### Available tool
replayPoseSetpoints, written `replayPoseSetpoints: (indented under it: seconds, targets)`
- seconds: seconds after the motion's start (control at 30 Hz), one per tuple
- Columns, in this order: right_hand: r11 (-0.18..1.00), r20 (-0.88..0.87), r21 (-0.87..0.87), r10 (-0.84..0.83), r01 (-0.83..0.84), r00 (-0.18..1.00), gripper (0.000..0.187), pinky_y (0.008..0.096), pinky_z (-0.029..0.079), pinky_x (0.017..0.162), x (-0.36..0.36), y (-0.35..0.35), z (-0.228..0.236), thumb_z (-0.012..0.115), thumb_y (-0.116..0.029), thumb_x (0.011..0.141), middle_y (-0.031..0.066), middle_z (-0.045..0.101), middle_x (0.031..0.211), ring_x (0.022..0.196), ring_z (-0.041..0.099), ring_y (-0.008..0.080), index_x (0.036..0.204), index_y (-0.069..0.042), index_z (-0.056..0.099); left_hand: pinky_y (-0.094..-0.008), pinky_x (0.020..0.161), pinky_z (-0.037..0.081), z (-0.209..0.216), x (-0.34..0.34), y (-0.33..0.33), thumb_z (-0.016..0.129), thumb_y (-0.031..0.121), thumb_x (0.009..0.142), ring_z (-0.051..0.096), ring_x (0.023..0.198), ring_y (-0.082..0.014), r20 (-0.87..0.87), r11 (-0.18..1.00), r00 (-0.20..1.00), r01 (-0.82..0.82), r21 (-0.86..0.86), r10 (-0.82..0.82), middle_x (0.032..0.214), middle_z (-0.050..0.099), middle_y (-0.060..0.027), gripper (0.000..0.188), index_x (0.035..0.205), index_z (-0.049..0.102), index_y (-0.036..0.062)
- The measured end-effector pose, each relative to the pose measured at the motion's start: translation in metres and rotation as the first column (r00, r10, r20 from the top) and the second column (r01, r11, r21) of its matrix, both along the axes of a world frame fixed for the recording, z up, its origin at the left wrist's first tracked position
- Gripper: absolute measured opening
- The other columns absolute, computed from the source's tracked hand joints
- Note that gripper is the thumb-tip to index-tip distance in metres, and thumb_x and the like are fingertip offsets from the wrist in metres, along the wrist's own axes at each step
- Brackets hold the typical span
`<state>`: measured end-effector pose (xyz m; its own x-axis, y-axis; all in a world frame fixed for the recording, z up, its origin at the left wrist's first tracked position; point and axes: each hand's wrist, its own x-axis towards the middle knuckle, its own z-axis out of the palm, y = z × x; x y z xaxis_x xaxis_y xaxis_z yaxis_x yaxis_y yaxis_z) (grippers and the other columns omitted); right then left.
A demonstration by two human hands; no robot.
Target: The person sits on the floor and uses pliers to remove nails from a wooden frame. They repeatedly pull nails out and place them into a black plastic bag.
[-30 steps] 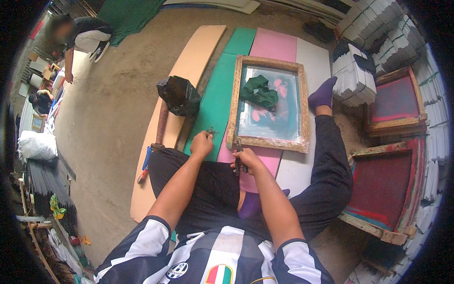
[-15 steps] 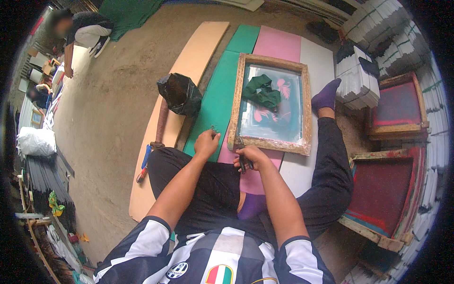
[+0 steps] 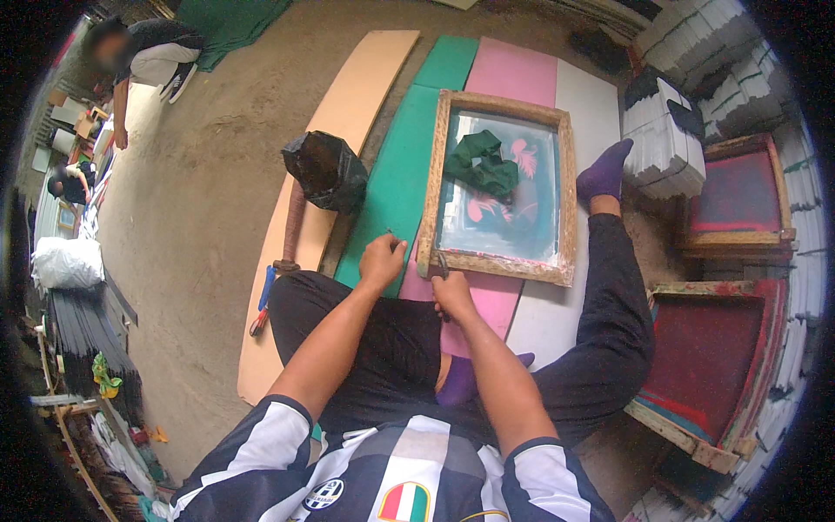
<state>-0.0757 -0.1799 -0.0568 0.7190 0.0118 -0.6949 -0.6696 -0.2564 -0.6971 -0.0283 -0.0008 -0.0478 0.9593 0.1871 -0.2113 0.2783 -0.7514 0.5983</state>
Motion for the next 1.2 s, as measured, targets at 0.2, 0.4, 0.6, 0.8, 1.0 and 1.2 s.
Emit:
replayPoseSetpoints:
  seconds: [0.2, 0.4, 0.6, 0.8, 1.0, 1.2]
  targets:
    - [0.845, 0.251, -0.527, 0.256, -0.09, 0.934, 0.034, 0.0558, 0.054, 0.082, -0.008, 0.011, -0.004, 0.057, -0.026, 0.093, 0.0324, 0.07, 0.091, 0.09, 0.069, 0.0472, 0.096, 0.006, 0.067, -0.0483, 0.081, 0.054, -0.007, -0.001, 0.003, 0.068, 0.03, 0.092, 0.07, 0.093, -0.0394, 0.053, 1.0, 0.999, 0.005, -0.001, -0.005, 0.098, 0.073, -0.0205, 0.029, 0.097, 0.074, 0.0023]
    - [0.872, 0.26, -0.469, 0.29, -0.142, 0.921, 0.033, 0.058, 0.051, 0.088, -0.011, 0.006, -0.001, 0.058, -0.027, 0.091, 0.0335, 0.069, 0.095, 0.096, 0.067, 0.0504, 0.098, 0.003, 0.068, -0.0387, 0.065, 0.053, -0.013, -0.007, 0.013, 0.071, 0.033, 0.092, 0.071, 0.072, -0.0244, 0.15, 0.954, 0.987, 0.098, -0.284, -0.056, 0.081, 0.074, -0.014, 0.032, 0.096, 0.076, 0.0011]
    - [0.87, 0.353, -0.438, 0.397, -0.225, 0.847, 0.03, 0.0563, 0.052, 0.083, -0.025, 0.017, 0.018, 0.061, -0.026, 0.088, 0.0322, 0.068, 0.088, 0.089, 0.067, 0.049, 0.091, 0.002, 0.069, -0.0237, 0.051, 0.04, 0.0, -0.011, 0.014, 0.073, 0.035, 0.093, 0.054, 0.057, -0.0074, -0.2, 0.727, 0.952, 0.035, -0.685, -0.234, 0.075, 0.068, -0.0021, 0.033, 0.097, 0.076, 0.0018]
    - [0.93, 0.305, -0.195, 0.36, -0.313, 0.881, 0.024, 0.0394, 0.054, 0.066, -0.021, 0.013, 0.008, 0.066, -0.015, 0.083, 0.0171, 0.07, 0.078, 0.071, 0.069, 0.0293, 0.101, 0.001, 0.07, -0.0273, 0.047, 0.033, 0.005, -0.007, 0.019, 0.076, 0.03, 0.09, 0.051, 0.054, -0.0083, -0.403, 0.706, 0.906, -0.199, -0.68, -0.132, 0.068, 0.061, 0.002, 0.023, 0.082, 0.073, 0.0084]
    - [0.907, 0.038, 0.314, 0.284, -0.281, 0.958, 0.034, 0.0267, 0.05, 0.061, -0.021, 0.006, 0.015, 0.065, -0.006, 0.089, 0.0045, 0.067, 0.084, 0.072, 0.064, 0.0111, 0.123, -0.003, 0.064, -0.0283, 0.047, 0.033, -0.004, -0.004, 0.024, 0.08, 0.031, 0.087, 0.049, 0.055, -0.0094, -0.454, 0.68, 0.889, -0.293, -0.672, -0.065, 0.069, 0.062, 0.0013, 0.026, 0.075, 0.068, 0.0104]
    - [0.892, -0.094, 0.395, 0.277, -0.22, 0.956, 0.036, 0.0343, 0.058, 0.067, -0.015, 0.006, 0.026, 0.061, -0.014, 0.1, 0.012, 0.07, 0.098, 0.081, 0.071, 0.0206, 0.132, -0.001, 0.053, -0.029, 0.047, 0.035, -0.005, -0.001, 0.019, 0.08, 0.033, 0.087, 0.049, 0.055, -0.0092, -0.423, 0.72, 0.905, -0.262, -0.642, -0.048, 0.071, 0.065, -0.0017, 0.032, 0.072, 0.067, 0.0075]
